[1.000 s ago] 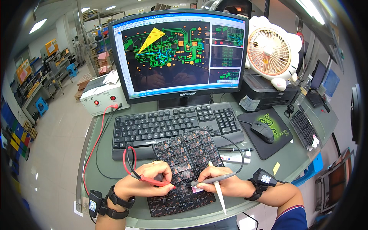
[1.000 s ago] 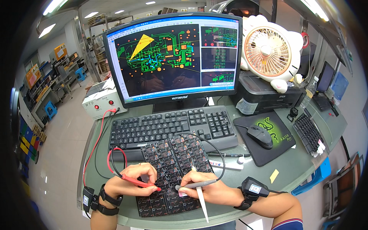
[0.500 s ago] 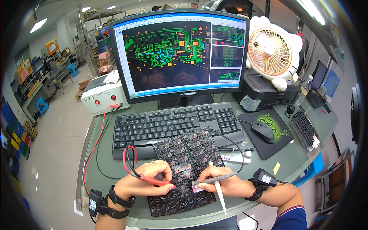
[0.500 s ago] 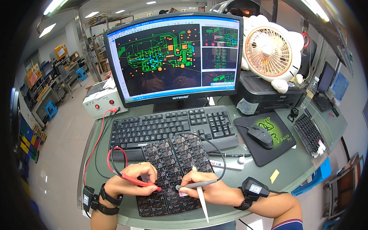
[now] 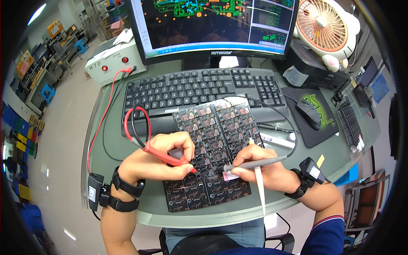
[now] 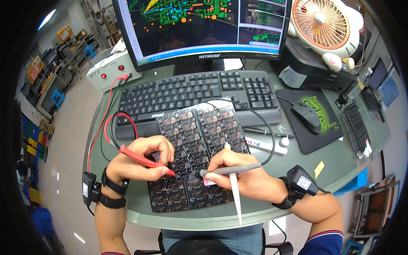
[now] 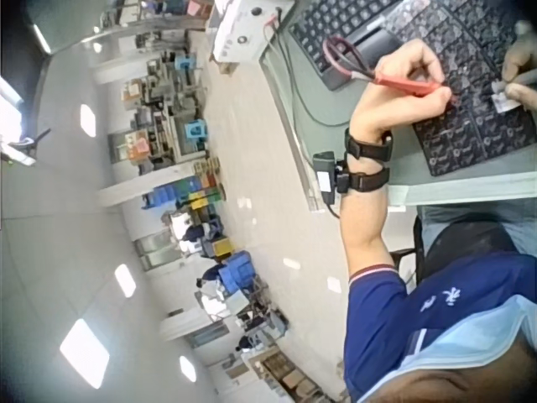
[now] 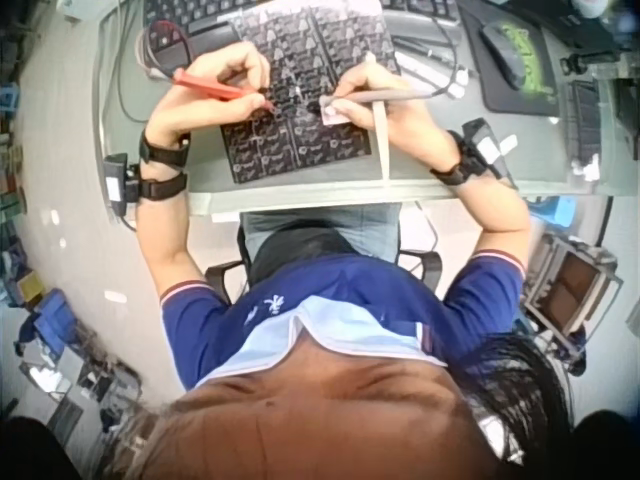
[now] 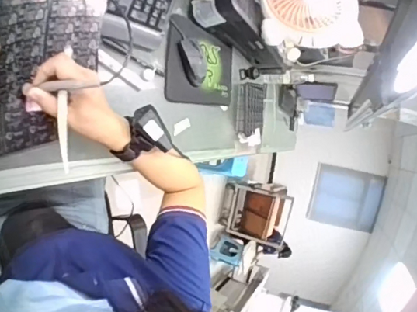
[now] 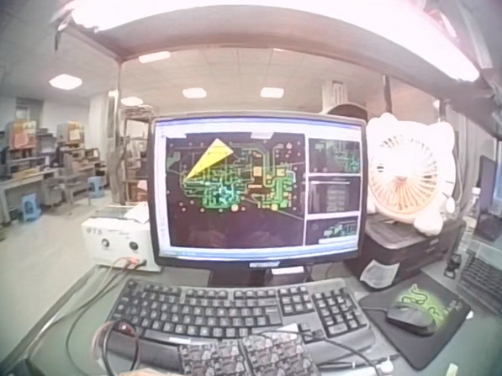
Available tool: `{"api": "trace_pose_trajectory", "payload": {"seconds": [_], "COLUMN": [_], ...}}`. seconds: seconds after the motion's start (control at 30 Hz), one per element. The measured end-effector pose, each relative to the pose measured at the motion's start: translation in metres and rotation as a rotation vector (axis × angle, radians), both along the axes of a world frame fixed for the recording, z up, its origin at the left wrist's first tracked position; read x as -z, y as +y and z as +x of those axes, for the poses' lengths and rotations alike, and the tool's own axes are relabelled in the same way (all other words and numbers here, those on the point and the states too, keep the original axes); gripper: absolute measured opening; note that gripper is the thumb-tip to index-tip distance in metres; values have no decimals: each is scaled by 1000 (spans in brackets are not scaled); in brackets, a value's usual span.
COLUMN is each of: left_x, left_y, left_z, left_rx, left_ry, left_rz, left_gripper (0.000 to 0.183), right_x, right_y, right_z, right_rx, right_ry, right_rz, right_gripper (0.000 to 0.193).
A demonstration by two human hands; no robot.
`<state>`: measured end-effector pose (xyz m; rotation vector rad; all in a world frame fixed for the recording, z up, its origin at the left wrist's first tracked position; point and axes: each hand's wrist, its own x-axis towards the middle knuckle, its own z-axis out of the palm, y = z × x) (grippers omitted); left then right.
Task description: Testing a printed circuit board using multimeter probes and computer diagnostic software.
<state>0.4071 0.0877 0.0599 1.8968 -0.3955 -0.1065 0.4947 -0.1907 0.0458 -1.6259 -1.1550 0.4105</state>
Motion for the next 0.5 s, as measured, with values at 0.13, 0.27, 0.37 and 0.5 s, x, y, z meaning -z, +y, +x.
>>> {"api": "trace_pose_trajectory", "payload": {"seconds": [0.13,0.27,0.37,0.5], "left_x": [3,3,2,-7], "left_y": [0,-1,-1,-2], "left_z": [0,-3,-4,-2], "left_rx": [-6,-16,-19,-8], "left_ry": [9,26,21,148], "left_rz": [-10,1,1,43], "left_gripper": [18,17,17,19], "right_x": [1,2,3,3], "right_y": [-1,1,2,1], "right_z": [-2,-3,-4,-3], "right_rx": [24,16,18,48], "right_ry": [-32,-42,10,1], "right_rz": [-16,25,44,18], "right_gripper": [18,17,16,17]}}
